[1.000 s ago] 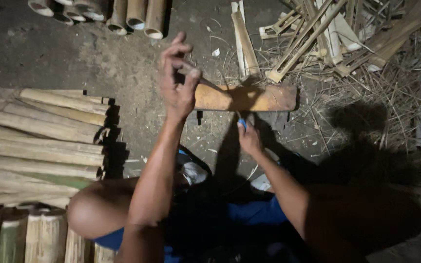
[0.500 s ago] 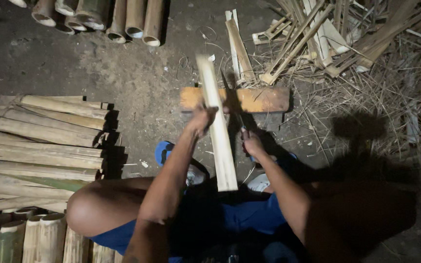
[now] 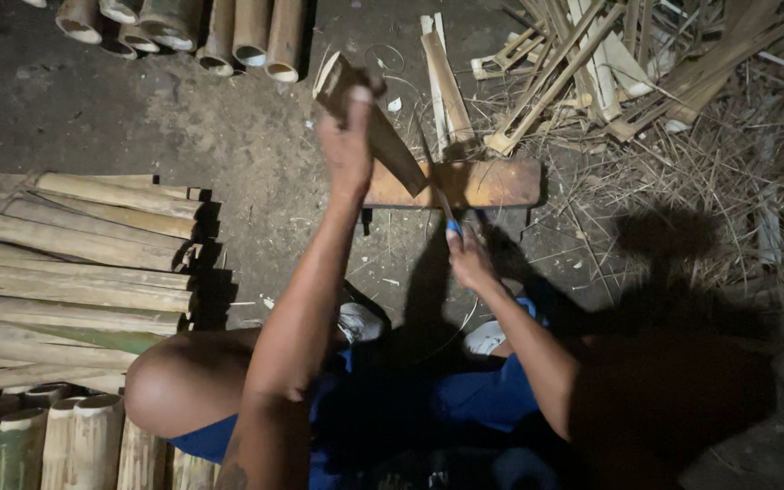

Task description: The person sits on the ground and uses a machete to split bamboo poles into smaller strips. They repeatedly position the bamboo on a wooden block, strike it with the machete, and separate the resulting pieces.

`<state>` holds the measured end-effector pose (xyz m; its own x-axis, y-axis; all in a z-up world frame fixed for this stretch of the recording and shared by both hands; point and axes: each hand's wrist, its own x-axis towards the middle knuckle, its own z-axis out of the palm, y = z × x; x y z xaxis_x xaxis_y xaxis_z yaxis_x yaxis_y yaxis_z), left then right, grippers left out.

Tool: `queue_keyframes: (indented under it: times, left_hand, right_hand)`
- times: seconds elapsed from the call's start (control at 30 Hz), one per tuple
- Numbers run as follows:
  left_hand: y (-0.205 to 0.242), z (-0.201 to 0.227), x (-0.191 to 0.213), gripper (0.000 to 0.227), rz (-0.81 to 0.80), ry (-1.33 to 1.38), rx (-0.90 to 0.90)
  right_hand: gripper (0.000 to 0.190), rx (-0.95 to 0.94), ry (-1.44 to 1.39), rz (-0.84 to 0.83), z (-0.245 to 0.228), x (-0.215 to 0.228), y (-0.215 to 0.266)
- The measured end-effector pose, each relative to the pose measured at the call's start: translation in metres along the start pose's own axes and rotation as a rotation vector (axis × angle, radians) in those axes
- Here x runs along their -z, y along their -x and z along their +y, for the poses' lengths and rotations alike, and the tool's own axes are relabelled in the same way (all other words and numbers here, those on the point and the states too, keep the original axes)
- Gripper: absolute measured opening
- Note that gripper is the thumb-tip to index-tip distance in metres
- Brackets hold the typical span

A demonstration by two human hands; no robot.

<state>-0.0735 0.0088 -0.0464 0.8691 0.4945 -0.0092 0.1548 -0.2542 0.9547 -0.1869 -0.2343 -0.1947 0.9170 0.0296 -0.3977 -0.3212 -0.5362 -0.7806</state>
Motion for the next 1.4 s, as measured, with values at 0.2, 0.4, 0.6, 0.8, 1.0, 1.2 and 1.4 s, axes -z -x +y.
queue_keyframes:
  times: [0.2,0.4,0.6,0.8,1.0,1.2,1.4]
  left_hand:
    - [0.028,0.05,0.016,0.044,0.014,0.621,-0.335]
    - [0.036,0.041,0.021,0.031,0.137,0.833,-0.279]
    - [0.023,0.022,0.036,0.028,-0.148,0.924,-0.249]
    - [0.018,0.011,0.05,0.038,-0.282,0.942,-0.275]
    - [0.016,0.033,0.053,0.043,-0.193,0.756,-0.244]
    - [0.01,0.034,0.036,0.074,0.127,-0.237,-0.991]
    - [-0.001,0.013,0.025,0.072,-0.23,0.437,-0.52]
  right_hand:
    - [0.039,0.353,0.113,0.177,0.0,-0.031,0.005]
    - [0.044,0.02,0.316,0.135,0.057,-0.062,-0.054]
    - [0.048,0.231,0.23,0.061,0.013,-0.003,-0.016]
    - [0.052,0.39,0.179,0.169,0.016,-0.022,0.018]
    - [0.053,0.071,0.428,0.106,0.078,-0.02,-0.067]
    - [0.049,0.208,0.244,0.023,-0.011,-0.003,-0.006]
    - [0.052,0.368,0.145,0.213,-0.03,-0.032,0.008]
